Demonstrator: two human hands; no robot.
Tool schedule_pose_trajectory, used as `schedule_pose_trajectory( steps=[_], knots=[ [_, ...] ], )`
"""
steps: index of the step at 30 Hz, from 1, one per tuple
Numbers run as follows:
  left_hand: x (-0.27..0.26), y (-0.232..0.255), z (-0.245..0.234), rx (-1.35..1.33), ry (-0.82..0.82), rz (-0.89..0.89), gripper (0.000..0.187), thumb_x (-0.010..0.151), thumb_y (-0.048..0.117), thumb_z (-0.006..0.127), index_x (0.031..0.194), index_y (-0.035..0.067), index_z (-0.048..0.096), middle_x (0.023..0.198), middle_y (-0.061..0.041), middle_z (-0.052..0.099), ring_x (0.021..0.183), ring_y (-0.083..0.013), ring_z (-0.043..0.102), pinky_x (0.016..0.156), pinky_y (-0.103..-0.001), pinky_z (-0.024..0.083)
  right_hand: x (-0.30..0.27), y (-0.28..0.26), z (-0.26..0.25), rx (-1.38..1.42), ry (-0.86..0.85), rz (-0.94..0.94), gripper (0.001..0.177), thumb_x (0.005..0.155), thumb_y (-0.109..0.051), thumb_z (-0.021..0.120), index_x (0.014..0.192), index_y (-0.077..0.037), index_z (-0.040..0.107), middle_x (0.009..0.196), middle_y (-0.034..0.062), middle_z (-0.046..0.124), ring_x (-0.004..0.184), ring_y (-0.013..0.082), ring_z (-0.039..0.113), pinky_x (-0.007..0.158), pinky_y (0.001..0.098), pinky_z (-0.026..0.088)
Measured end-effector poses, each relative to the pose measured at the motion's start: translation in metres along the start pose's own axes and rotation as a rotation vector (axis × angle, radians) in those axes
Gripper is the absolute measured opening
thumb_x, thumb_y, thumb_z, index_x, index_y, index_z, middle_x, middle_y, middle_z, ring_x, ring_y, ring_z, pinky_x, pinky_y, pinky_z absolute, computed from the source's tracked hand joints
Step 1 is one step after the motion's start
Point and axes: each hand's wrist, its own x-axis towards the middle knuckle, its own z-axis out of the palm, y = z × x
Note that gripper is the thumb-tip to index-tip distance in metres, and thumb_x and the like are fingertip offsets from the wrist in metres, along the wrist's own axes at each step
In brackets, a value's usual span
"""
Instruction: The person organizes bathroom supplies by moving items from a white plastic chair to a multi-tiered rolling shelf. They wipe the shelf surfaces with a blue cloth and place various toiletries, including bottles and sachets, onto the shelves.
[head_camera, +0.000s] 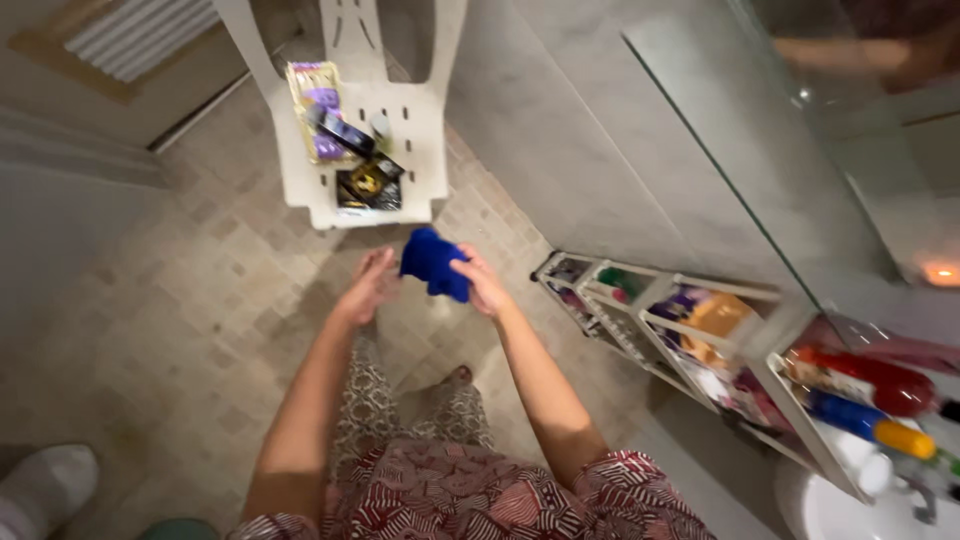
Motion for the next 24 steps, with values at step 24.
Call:
schedule_pose_trajectory(
  steps=[24],
  knots=[
    [0.130, 0.093, -0.158, 0.253, 0.466, 0.349, 0.030, 0.077, -0.009, 0.057, 0.093, 0.000, 0.080, 0.119, -0.010, 0.073, 0.103, -0.0244, 0.068, 0.092, -0.033, 0.055, 0.386, 0.075, 0.023, -2.256, -0.394, -0.174, 0.062, 0.092, -0.014, 0.061, 0.151, -0.013, 0.042, 0.148, 0.0107, 0.050, 0.143, 0.0299, 0.040, 0.117, 0.0543, 0.028]
  ],
)
